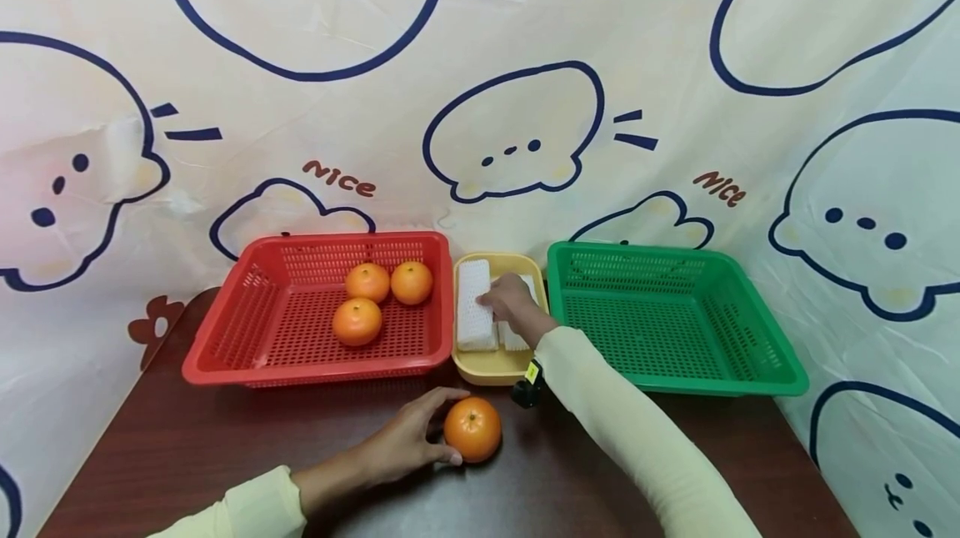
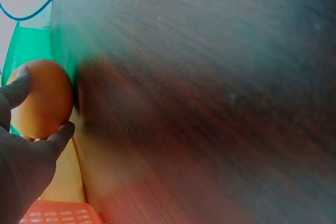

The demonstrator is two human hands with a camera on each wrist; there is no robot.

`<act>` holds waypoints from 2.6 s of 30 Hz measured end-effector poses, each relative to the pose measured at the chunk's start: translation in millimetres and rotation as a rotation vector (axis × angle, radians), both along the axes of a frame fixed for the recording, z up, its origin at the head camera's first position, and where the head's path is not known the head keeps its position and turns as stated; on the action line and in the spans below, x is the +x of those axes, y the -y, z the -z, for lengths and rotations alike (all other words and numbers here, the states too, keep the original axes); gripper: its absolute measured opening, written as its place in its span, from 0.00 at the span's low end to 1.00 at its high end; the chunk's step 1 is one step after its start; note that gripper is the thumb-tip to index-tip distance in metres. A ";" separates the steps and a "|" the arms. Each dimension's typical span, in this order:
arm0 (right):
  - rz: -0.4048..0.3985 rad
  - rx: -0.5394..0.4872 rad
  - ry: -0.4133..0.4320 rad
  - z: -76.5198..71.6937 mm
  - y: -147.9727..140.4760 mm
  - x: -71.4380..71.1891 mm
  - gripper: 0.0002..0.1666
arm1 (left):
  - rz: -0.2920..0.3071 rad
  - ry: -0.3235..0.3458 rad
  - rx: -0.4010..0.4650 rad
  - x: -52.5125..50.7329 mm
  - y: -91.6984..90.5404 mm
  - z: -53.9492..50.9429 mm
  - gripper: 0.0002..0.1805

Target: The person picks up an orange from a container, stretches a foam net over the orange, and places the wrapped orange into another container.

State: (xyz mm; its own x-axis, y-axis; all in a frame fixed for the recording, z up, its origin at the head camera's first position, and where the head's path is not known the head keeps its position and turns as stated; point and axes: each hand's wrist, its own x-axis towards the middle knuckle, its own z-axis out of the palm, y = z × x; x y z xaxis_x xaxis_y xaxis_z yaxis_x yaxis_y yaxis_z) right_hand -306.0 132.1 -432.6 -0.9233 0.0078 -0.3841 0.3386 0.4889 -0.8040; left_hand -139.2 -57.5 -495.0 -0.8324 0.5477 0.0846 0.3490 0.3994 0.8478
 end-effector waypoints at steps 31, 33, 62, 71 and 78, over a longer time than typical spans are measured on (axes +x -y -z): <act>-0.023 -0.125 -0.017 -50.3 -24.4 8.6 0.26 | 0.004 -0.016 0.006 2.3 2.6 1.1 0.43; -0.030 -0.117 -0.028 -55.7 -26.2 11.2 0.26 | 0.013 0.004 0.038 2.4 2.9 0.1 0.43; -0.294 -0.164 -0.145 -91.1 -33.2 85.2 0.22 | -0.317 -0.085 0.221 -22.8 12.4 -102.8 0.20; -0.296 -0.158 -0.137 -85.7 -34.7 98.5 0.21 | -0.317 -0.037 0.234 -28.3 6.3 -117.2 0.25; -0.306 -0.155 -0.166 -83.1 -30.8 108.6 0.19 | -0.311 -0.100 0.257 -28.6 -3.8 -114.5 0.22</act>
State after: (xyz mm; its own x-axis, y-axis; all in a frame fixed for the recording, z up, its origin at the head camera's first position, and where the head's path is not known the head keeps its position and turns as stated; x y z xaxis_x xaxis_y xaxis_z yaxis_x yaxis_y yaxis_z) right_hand -197.4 162.9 -349.5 -0.9236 -0.3246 -0.2039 0.0545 0.4154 -0.9080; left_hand -167.8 -53.7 -380.5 -0.9357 0.2215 0.2748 0.3307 0.2783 0.9018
